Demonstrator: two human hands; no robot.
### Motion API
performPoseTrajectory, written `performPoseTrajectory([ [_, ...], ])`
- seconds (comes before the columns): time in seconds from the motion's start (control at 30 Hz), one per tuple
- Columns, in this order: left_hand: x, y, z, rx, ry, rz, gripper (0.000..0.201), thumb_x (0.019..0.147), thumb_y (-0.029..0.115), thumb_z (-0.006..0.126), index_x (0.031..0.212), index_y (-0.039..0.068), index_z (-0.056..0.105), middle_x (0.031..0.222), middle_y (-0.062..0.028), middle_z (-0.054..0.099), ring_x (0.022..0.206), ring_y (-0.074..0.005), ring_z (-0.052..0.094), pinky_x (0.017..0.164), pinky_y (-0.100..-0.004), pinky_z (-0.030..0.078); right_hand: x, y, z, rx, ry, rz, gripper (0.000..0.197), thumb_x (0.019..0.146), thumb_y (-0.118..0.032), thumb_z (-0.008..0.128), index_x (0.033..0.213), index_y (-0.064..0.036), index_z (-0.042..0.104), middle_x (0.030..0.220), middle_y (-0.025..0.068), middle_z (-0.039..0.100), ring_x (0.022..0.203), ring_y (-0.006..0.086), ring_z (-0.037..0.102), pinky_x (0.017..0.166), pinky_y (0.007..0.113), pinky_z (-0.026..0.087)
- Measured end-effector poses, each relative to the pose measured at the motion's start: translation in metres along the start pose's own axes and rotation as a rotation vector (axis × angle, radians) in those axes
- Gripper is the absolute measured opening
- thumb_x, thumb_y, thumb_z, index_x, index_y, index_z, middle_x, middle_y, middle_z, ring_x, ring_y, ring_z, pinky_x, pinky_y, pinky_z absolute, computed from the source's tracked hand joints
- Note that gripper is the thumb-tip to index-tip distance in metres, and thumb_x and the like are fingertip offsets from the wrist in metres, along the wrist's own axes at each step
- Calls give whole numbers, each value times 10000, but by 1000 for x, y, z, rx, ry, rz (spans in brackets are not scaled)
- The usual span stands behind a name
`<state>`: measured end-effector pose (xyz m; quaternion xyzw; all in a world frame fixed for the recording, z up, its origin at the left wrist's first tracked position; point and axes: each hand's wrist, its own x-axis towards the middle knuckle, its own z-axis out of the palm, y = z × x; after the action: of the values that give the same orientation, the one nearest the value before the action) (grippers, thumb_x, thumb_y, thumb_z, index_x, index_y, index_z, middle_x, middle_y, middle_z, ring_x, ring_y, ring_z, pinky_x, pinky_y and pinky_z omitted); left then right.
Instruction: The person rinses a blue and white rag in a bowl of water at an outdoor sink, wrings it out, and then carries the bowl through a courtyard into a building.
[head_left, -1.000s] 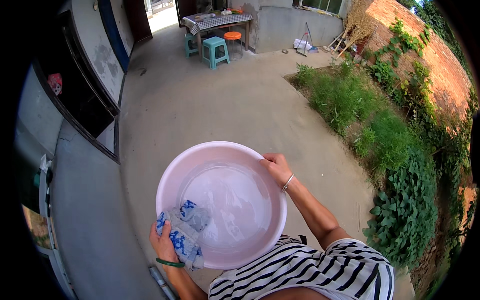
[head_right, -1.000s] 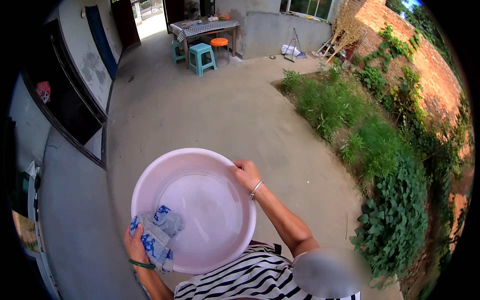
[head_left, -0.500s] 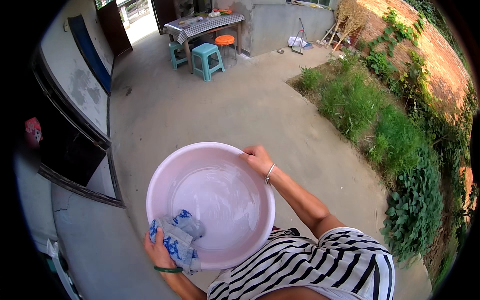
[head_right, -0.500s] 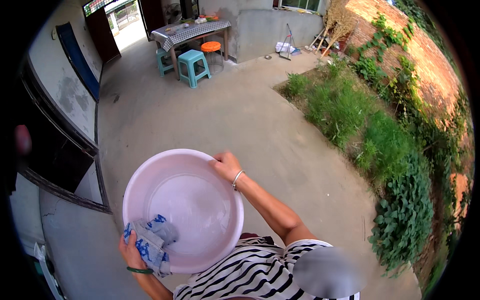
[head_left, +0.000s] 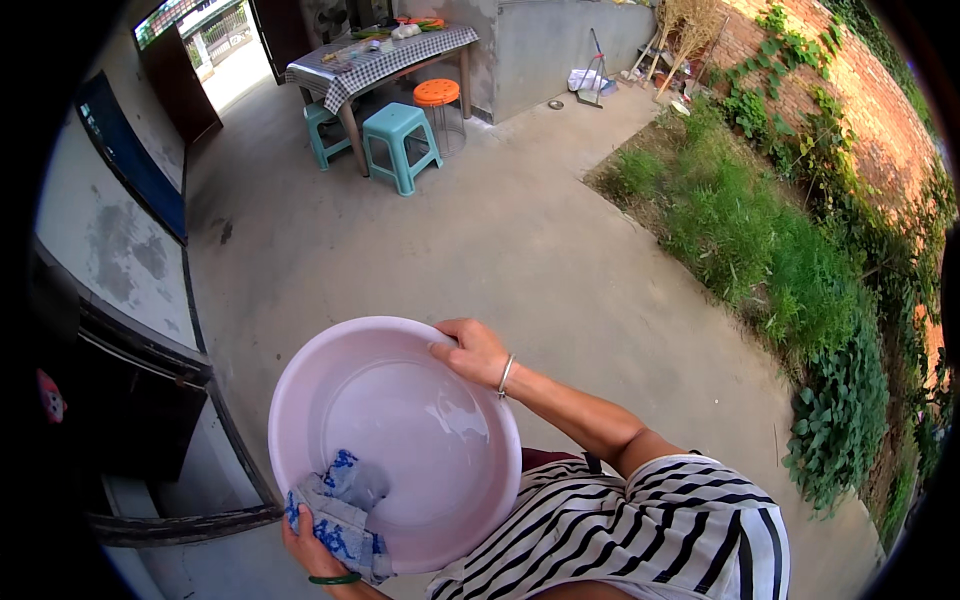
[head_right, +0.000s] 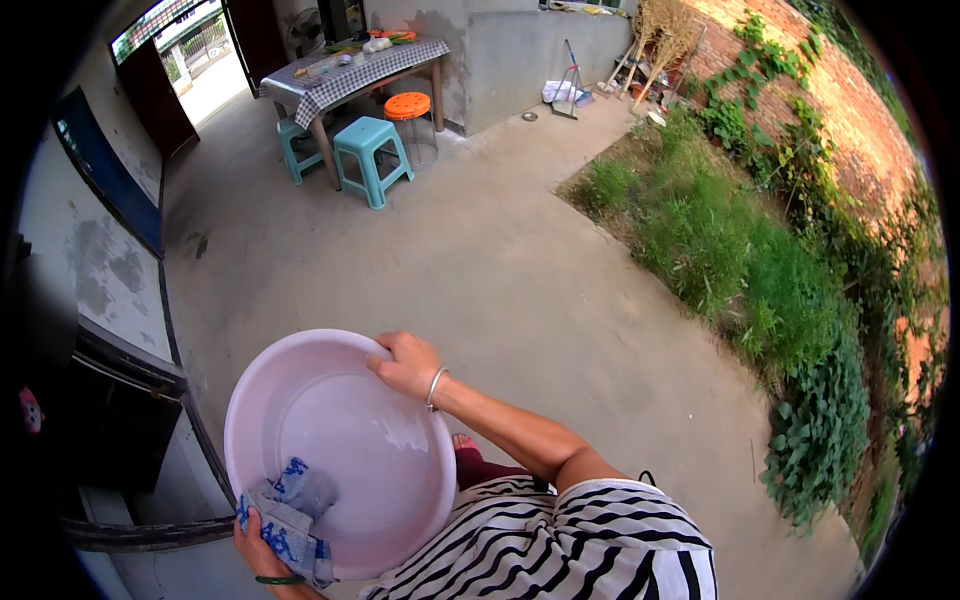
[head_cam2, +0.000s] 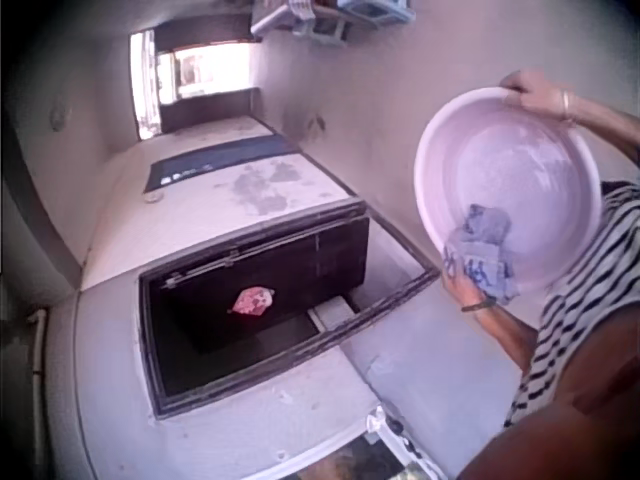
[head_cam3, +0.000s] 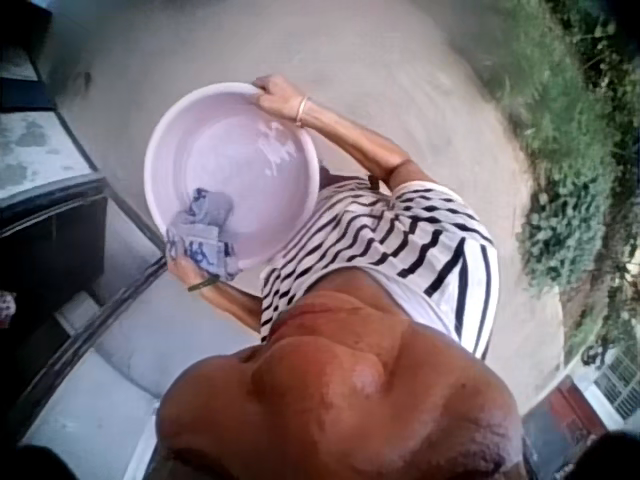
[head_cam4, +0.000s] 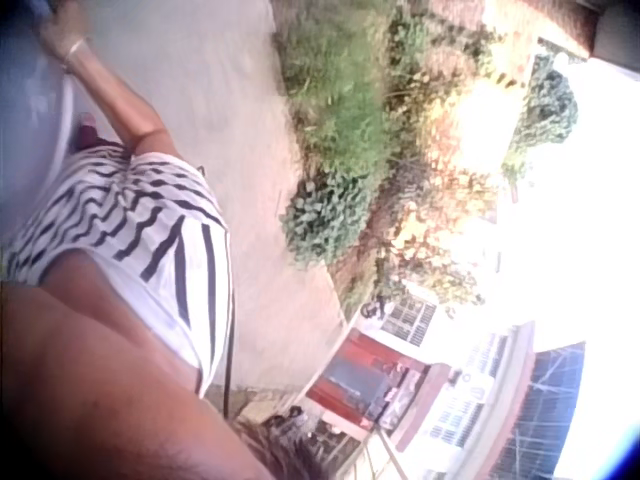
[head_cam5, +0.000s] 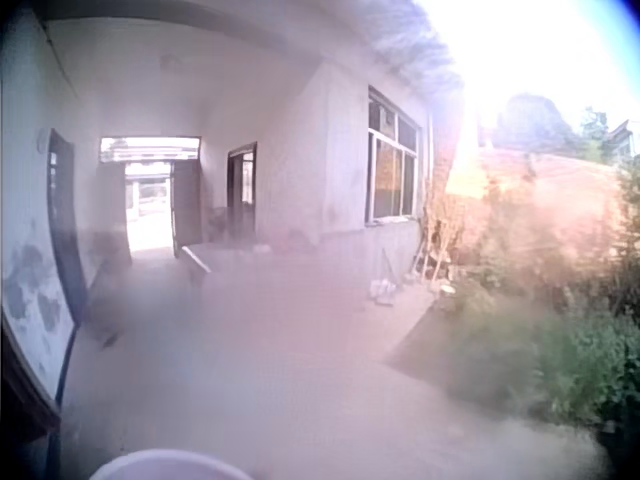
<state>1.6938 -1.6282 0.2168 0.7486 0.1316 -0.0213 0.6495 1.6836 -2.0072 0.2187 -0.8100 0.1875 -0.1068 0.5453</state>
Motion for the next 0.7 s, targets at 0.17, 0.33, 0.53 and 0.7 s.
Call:
performPoseTrajectory([
  [0.17, 110, 37, 41, 0, 105, -57, 340, 844, 172, 613, 1081, -62, 548, 941, -135, 609, 811, -206, 585, 723, -314, 482, 131, -12, 37, -20, -22, -8, 324, 743, -249, 570, 930, 0, 657, 801, 194, 647, 735, 322, 622, 691, 405, 477],
  [0.33, 237, 78, 83, -88, -45, -33, 320, 844, 168, 618, 1065, -54, 555, 938, -129, 609, 781, -197, 587, 697, -307, 483, 247, -33, 63, 41, 6, 32, 335, 746, -246, 570, 945, 11, 652, 807, 205, 648, 730, 313, 623, 687, 393, 478],
  [0.53, 412, 109, 123, -77, -127, 20, 296, 849, 149, 609, 1051, -62, 560, 929, -120, 603, 779, -193, 580, 694, -302, 484, 382, -45, 107, 2, 66, 75, 356, 752, -262, 562, 954, 18, 649, 819, 210, 648, 733, 308, 624, 691, 385, 478],
  [0.7, 536, 140, 148, -43, -107, 28, 305, 845, 146, 613, 1053, -70, 559, 928, -125, 604, 785, -197, 580, 699, -303, 487, 499, -74, 145, -40, 88, 56, 362, 742, -270, 559, 936, 24, 643, 801, 227, 632, 745, 334, 617, 699, 392, 473],
])
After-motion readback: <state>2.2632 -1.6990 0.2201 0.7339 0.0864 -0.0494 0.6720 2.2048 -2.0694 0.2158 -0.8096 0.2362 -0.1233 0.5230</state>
